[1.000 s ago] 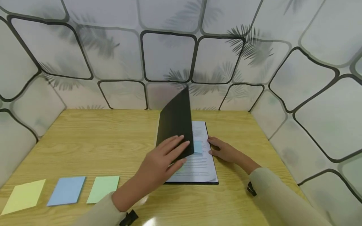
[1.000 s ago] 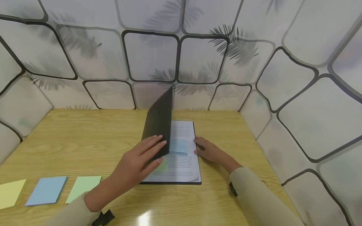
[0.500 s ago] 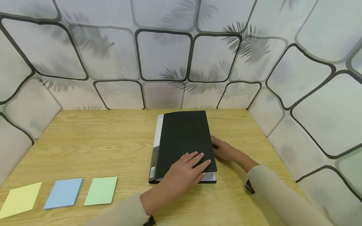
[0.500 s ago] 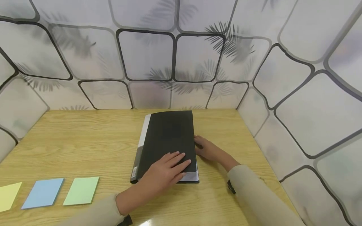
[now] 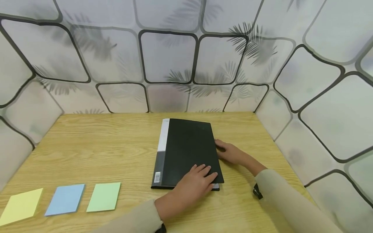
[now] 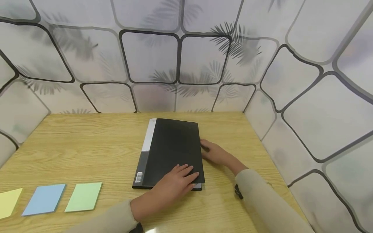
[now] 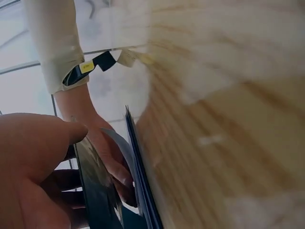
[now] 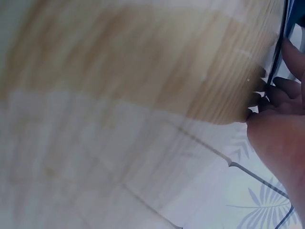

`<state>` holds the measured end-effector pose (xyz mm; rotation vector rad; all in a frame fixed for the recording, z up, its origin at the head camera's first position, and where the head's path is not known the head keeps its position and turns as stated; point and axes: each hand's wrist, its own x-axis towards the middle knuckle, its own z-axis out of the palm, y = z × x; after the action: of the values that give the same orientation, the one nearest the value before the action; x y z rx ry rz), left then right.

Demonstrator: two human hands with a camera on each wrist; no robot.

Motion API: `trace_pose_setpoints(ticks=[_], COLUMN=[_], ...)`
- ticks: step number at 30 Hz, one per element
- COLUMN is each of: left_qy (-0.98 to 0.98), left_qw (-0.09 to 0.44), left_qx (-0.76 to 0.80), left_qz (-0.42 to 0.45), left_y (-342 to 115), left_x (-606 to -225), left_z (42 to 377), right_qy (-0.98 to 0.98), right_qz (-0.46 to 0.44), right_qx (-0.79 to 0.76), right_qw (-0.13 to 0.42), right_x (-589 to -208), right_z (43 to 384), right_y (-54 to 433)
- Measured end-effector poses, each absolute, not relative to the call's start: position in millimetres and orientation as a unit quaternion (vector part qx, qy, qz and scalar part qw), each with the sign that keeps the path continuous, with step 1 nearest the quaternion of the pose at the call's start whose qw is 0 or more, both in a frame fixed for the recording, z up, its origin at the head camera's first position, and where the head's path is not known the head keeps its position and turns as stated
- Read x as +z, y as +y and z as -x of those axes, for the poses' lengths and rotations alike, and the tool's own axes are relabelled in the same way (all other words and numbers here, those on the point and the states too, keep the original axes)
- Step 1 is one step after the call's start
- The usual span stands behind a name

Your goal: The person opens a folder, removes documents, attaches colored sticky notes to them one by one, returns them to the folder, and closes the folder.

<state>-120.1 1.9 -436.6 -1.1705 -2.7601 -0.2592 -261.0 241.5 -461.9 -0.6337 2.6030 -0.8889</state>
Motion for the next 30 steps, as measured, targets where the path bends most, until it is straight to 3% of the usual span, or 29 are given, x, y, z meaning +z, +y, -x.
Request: trace_pose_setpoints(ticks=[9,17,23,30], left_qy=[-0.92,-0.92,-0.945,-0.95], left_qw=[-0.003,-0.072,-0.074,-0.155], left_qx=[-0.103,-0.178,-0.173,-0.153], left_qz=[0.378,0.342,0.267,0.224], left_y=[10.4,13.8,-41.3,-101.6], left_x=[-440.9,-439.4,-418.3,-417.8], left_z=[127.7,136.4,155.1,159.6], right_qy=[0.907,0.921,0.924,0.932], right_qz=[0.16,0.231,0.235,0.251], right_qx=[-0.344,-0.265,-0.247,-0.197], right_qw=[0.18,0.167,0.172,0.175], right_x=[-456.3,-463.7,-464.3,-456.7], right_z=[258.2,260.2,258.5,260.0], right_y=[239.7,238.4,232.0,217.8])
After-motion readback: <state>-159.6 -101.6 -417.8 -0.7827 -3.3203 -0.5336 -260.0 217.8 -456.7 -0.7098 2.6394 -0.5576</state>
